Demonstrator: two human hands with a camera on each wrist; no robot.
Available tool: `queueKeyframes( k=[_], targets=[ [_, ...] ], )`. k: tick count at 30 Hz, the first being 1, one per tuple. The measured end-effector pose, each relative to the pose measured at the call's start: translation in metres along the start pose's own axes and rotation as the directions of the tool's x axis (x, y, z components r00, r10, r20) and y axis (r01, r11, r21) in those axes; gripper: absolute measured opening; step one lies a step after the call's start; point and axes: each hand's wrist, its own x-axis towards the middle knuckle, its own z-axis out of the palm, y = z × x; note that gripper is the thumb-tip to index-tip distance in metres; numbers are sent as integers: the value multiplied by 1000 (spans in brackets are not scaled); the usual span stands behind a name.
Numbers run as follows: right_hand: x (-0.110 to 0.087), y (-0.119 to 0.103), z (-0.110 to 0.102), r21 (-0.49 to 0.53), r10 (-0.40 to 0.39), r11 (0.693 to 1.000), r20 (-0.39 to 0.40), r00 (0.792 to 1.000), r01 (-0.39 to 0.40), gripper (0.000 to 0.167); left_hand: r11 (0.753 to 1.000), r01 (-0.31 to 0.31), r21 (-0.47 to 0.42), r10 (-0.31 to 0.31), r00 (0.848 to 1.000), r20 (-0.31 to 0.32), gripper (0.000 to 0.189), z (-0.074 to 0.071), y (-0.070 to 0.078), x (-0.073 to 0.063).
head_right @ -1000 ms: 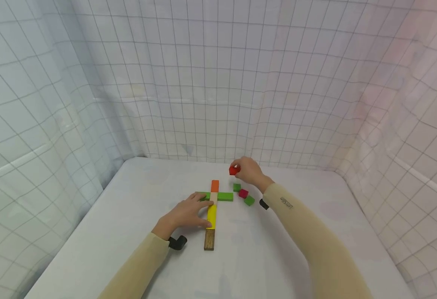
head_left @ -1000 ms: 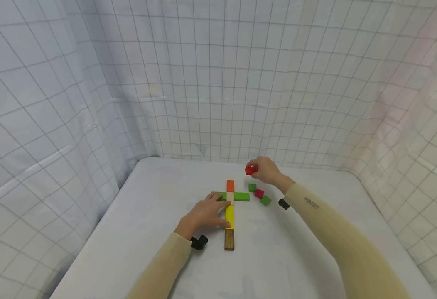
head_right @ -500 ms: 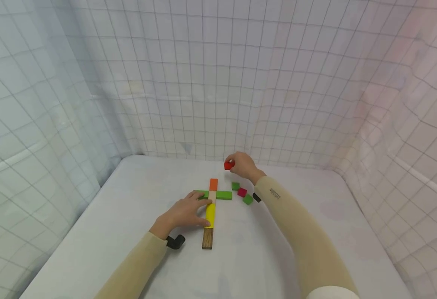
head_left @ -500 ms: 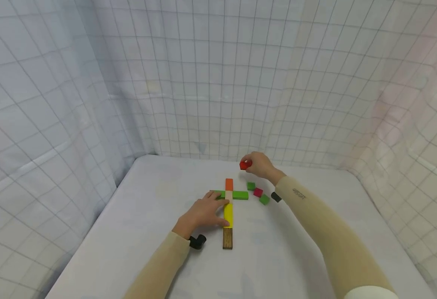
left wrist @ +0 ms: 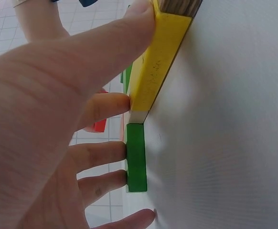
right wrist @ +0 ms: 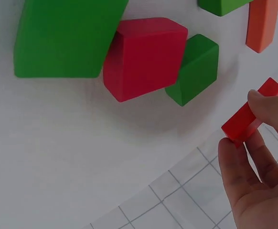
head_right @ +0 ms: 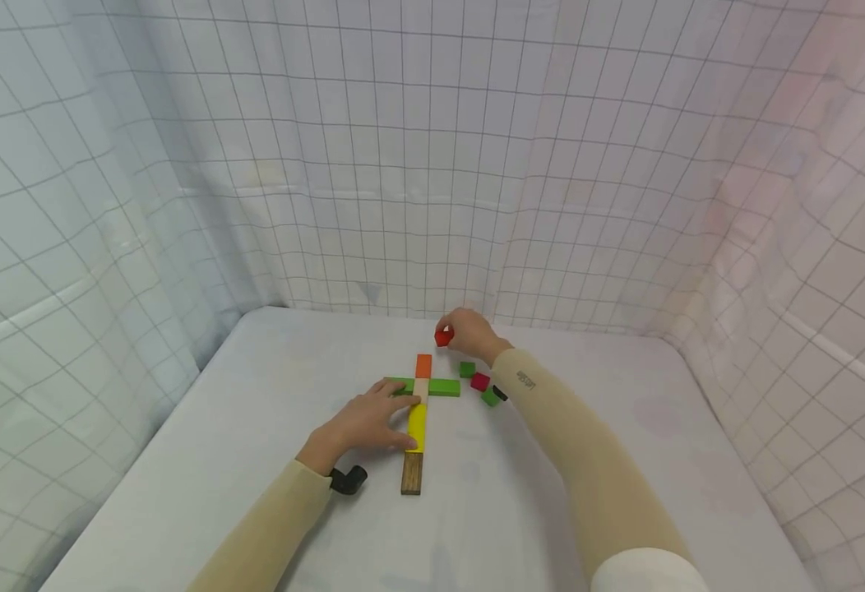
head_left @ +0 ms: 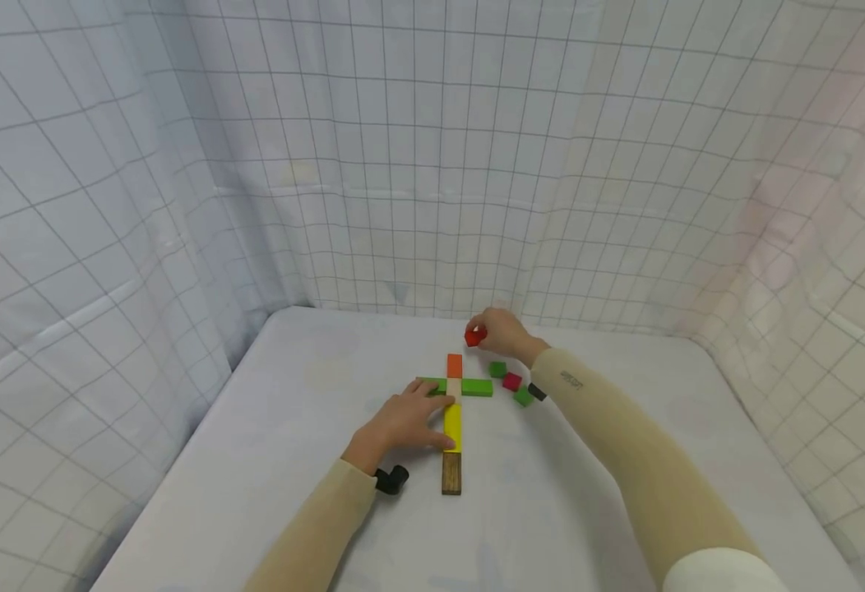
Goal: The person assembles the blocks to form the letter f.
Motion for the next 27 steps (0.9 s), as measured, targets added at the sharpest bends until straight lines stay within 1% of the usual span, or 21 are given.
queueKeyframes(
  k=[5,12,14,19,24,27],
  targets=[
    [1,0,4,-48,-11,999,41,999,13,39,1000,-2,-15,2,1000,3,80,-2,2,0],
    [4,6,20,-42,25,999,92,995,-21,40,1000,6,-16,-6,1000,19,81,1,1,0],
    [4,7,25,-37,26,999,91,996,-23,41,1000,6,-16,-6,1000,19,81,2,1,0],
    [5,9,31,-16,21,1000,60,998,-20,41,1000,1,-9,-1,1000,11,82,4,-1,-1],
    [8,8,32,-7,18,1000,68,998,-18,42,1000,9,10,-9,1000,12,81,5,-3,-1],
    [9,5,31,-14,21,1000,59,998,-21,42,1000,6,23,-6,1000,3,81,4,-4,-1]
  ],
)
